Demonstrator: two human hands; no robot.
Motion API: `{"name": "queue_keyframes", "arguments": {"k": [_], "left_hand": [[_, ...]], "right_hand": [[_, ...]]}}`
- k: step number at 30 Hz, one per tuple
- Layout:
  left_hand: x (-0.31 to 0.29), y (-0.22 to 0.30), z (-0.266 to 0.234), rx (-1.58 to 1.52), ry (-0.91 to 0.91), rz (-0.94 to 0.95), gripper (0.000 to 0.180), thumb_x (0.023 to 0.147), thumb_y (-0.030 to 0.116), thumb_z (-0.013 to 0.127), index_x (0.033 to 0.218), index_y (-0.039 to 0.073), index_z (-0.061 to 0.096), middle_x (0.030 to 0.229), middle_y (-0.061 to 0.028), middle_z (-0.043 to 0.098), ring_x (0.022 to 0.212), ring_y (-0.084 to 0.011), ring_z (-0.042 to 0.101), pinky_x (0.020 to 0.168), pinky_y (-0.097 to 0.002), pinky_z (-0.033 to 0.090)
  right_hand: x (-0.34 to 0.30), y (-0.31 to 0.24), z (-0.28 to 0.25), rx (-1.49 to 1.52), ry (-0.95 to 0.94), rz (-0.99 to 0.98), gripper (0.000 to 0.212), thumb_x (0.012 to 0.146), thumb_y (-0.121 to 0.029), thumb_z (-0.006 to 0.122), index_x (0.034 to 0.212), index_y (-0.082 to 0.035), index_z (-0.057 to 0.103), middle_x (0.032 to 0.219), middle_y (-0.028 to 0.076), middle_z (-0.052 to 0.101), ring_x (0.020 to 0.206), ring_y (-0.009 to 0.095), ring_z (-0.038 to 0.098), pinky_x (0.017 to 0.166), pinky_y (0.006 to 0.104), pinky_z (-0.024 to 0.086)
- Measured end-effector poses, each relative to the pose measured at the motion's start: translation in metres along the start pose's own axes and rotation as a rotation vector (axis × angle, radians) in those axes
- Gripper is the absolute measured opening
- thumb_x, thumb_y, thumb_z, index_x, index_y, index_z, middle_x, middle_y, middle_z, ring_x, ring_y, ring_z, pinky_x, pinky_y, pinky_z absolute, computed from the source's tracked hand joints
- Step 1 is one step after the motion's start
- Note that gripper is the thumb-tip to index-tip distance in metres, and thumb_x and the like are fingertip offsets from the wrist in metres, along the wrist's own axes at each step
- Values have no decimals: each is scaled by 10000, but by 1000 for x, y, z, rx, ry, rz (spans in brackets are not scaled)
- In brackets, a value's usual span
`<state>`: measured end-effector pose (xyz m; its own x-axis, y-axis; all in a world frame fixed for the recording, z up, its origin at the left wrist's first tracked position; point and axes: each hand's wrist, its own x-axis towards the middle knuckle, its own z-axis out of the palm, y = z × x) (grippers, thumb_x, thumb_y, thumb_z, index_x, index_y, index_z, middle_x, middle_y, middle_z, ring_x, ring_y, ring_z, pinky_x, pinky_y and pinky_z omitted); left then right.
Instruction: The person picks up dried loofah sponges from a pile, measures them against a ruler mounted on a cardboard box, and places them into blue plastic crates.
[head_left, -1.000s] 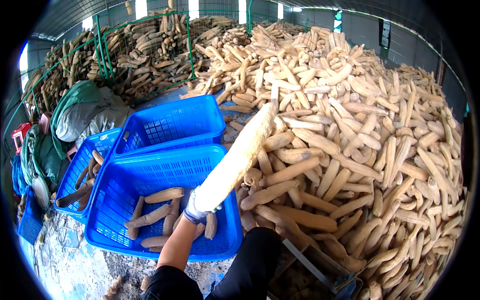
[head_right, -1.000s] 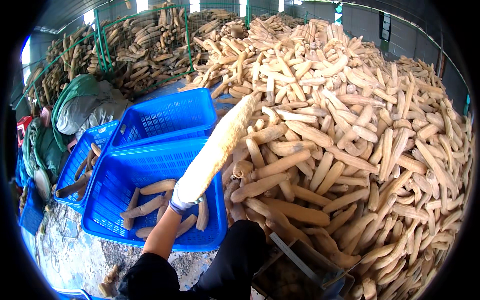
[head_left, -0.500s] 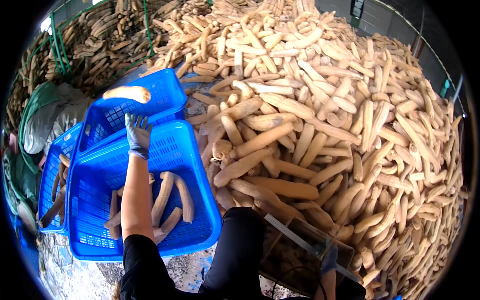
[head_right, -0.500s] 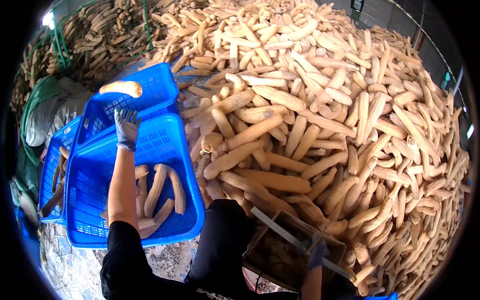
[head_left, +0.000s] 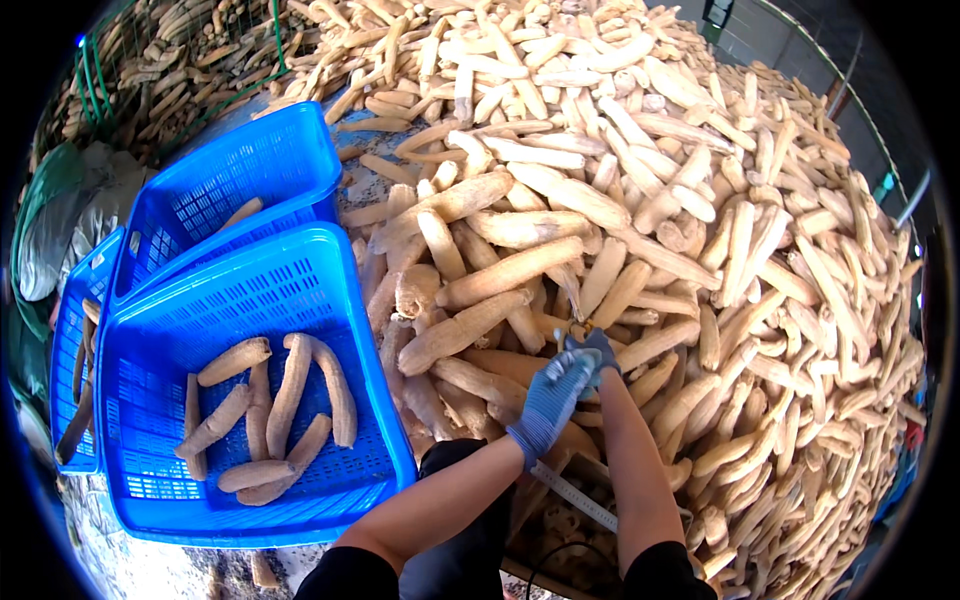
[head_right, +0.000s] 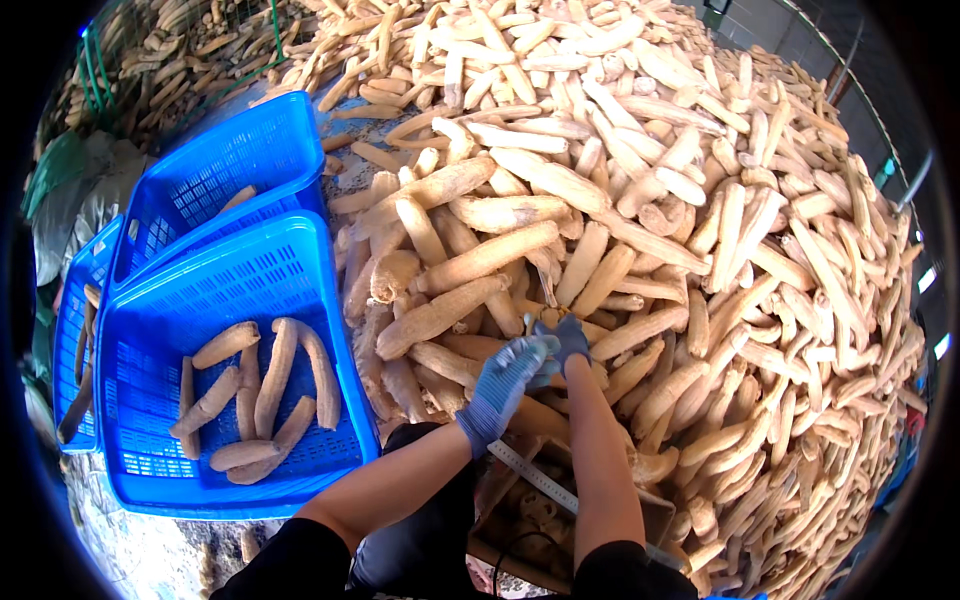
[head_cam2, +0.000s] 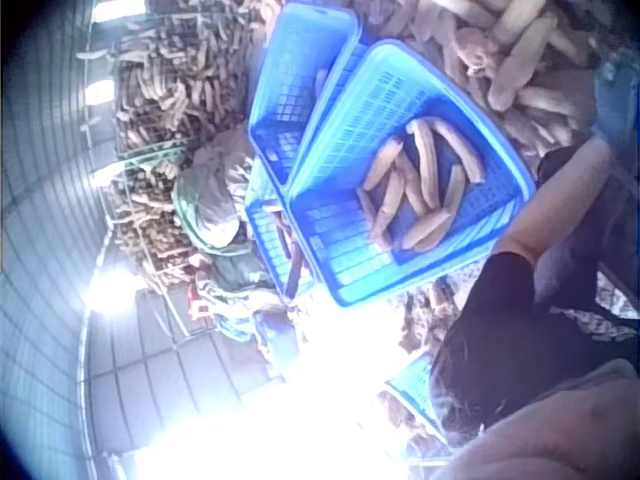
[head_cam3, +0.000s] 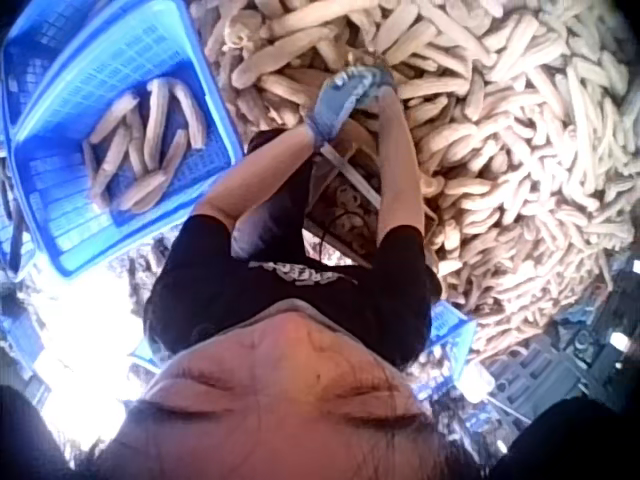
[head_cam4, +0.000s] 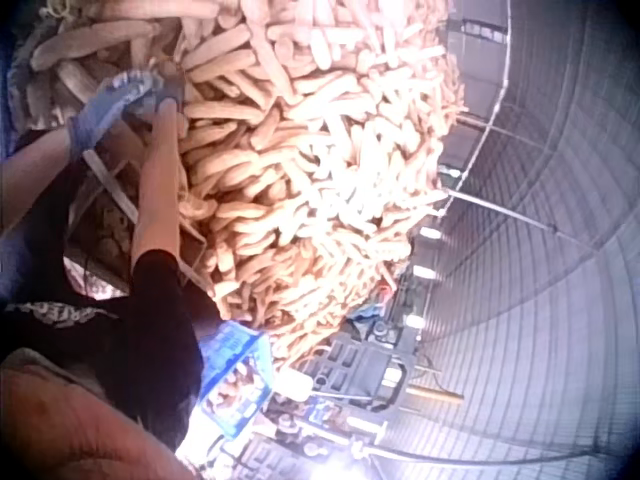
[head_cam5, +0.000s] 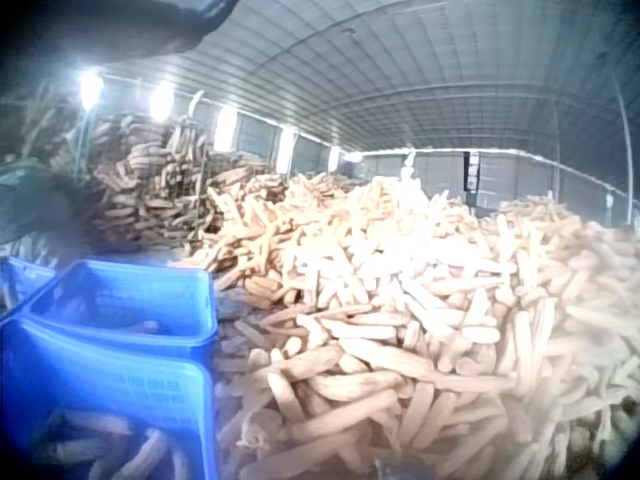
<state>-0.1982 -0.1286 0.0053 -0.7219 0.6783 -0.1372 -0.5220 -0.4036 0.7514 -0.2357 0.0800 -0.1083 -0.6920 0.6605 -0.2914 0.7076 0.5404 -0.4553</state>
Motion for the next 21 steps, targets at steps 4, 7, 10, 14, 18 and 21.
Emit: {"name": "queue_keyframes", "arguments": {"k": [4, 7, 10, 14, 18, 21], "left_hand": [[21, -3, -17, 134, 25, 82, 228, 913, 136, 553, 1111, 24, 571, 992, -25, 609, 873, -72, 556, 786, -205, 460], [22, -6, -19, 107, -15, 34, 227, 913, 133, 553, 1111, 22, 569, 948, -12, 605, 871, -71, 551, 786, -209, 461], [21, -6, -23, 150, -10, 106, 204, 908, 125, 559, 1084, 22, 580, 980, -14, 586, 906, -66, 536, 796, -215, 459], [25, 15, -24, 123, 219, 376, 237, 874, 156, 615, 1069, 38, 550, 894, -6, 545, 760, -86, 518, 662, -219, 453], [30, 32, -59, 221, 623, 538, 725, 825, 437, 617, 1349, 54, 294, 1248, -174, 420, 1004, -293, 524, 854, -381, 454], [8, 54, -76, -117, 334, -1, 977, 764, 712, 490, 1410, 56, 162, 1348, -231, 343, 1066, -403, 520, 841, -469, 469]], "right_hand": [[36, -54, 17, 92, -47, 47, 971, 665, -662, 605, 1221, 109, 411, 1131, 287, 557, 1068, 357, 562, 881, 403, 452], [45, -59, 25, 132, 48, 31, 794, 700, -588, 613, 1155, 52, 493, 1064, 262, 601, 1019, 361, 584, 864, 398, 455], [14, -64, 9, 286, 139, -52, 571, 763, -460, 625, 1072, 13, 539, 1002, 228, 623, 911, 346, 612, 803, 397, 463], [-26, -9, -37, 731, 251, -229, 320, 849, -268, 593, 1018, 0, 548, 852, 108, 599, 730, 212, 570, 685, 333, 467], [-115, 41, -103, 1205, 69, -219, 239, 898, -254, 542, 1024, -52, 537, 833, 16, 558, 708, 97, 524, 624, 234, 447], [-176, 91, -121, 1001, 171, -364, 222, 902, -182, 538, 1065, -32, 533, 845, 24, 565, 714, 98, 539, 633, 220, 461]]}}
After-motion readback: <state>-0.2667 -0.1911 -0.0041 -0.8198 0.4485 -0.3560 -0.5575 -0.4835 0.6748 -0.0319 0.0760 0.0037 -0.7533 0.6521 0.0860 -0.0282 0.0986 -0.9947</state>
